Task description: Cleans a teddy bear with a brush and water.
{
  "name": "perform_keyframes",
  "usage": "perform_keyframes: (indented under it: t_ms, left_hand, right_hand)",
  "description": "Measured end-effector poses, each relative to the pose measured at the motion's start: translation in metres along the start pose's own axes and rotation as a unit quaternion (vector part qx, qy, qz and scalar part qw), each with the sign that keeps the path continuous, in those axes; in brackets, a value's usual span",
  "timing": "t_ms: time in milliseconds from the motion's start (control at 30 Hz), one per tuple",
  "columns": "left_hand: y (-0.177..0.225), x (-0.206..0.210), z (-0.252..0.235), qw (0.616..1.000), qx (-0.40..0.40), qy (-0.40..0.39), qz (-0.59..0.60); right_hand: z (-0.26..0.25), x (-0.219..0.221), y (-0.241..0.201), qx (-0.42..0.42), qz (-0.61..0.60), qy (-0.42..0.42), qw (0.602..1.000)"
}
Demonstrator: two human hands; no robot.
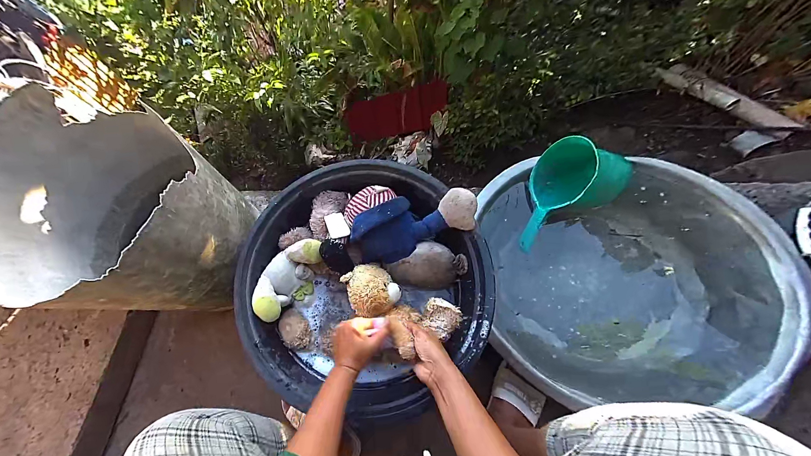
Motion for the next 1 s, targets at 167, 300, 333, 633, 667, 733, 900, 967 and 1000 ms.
perform_keyframes:
  t_ms: [167, 300, 333, 633, 667, 733, 900, 967, 1000]
  left_hand:
    - [0.06, -0.011, 0.029, 0.944, 0.268, 0.157, 0.115]
    - [0.022, 0.022, 0.012, 0.986, 0.14, 0.074, 0.052]
    - [0.003, 0.021, -0.003, 0.998, 0.032, 0.023, 0.042]
    - [0.04, 0.032, 0.002, 0.984, 0.155, 0.064, 0.057]
    - [0.018, 0.026, -0.004, 0.999, 0.032, -0.022, 0.012]
    - [-0.024, 0.008, -0.015, 0.976, -0.161, -0.136, -0.062]
    - [-0.059, -0.029, -0.019, 0.946, -0.302, 0.068, 0.095]
    - [-0.069, -0.03, -0.023, 0.925, -0.305, 0.125, 0.19]
    - [-0.073, -0.026, -0.022, 0.911, -0.304, 0.144, 0.238]
  right_hand:
    - [0.006, 0.001, -0.001, -0.03, 0.078, -0.017, 0.996]
    - [0.0, -0.004, -0.004, -0.004, 0.021, -0.004, 1.0]
    - [-0.005, -0.007, 0.0, 0.008, -0.01, 0.003, 1.0]
    - [0.043, 0.003, -0.04, 0.016, 0.005, 0.039, 0.999]
    - [0.028, -0.004, -0.031, 0.02, 0.027, 0.021, 0.999]
    - [-0.005, -0.019, -0.013, -0.015, 0.16, -0.021, 0.987]
    - [0.007, -0.001, -0.066, -0.157, 0.601, 0.041, 0.783]
    - [0.005, 0.025, -0.081, -0.211, 0.615, 0.026, 0.759]
    - [0.0, 0.041, -0.082, -0.207, 0.631, 0.005, 0.748]
Point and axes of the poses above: each hand's wrist, its own z-axis away from the middle knuckle, its own x-axis out of the palm, y = z × x, the point moved 2 cm from there along -z, towards the middle knuckle, and after that the axes turned 2 degrees about -y, right-handed, at the moved point
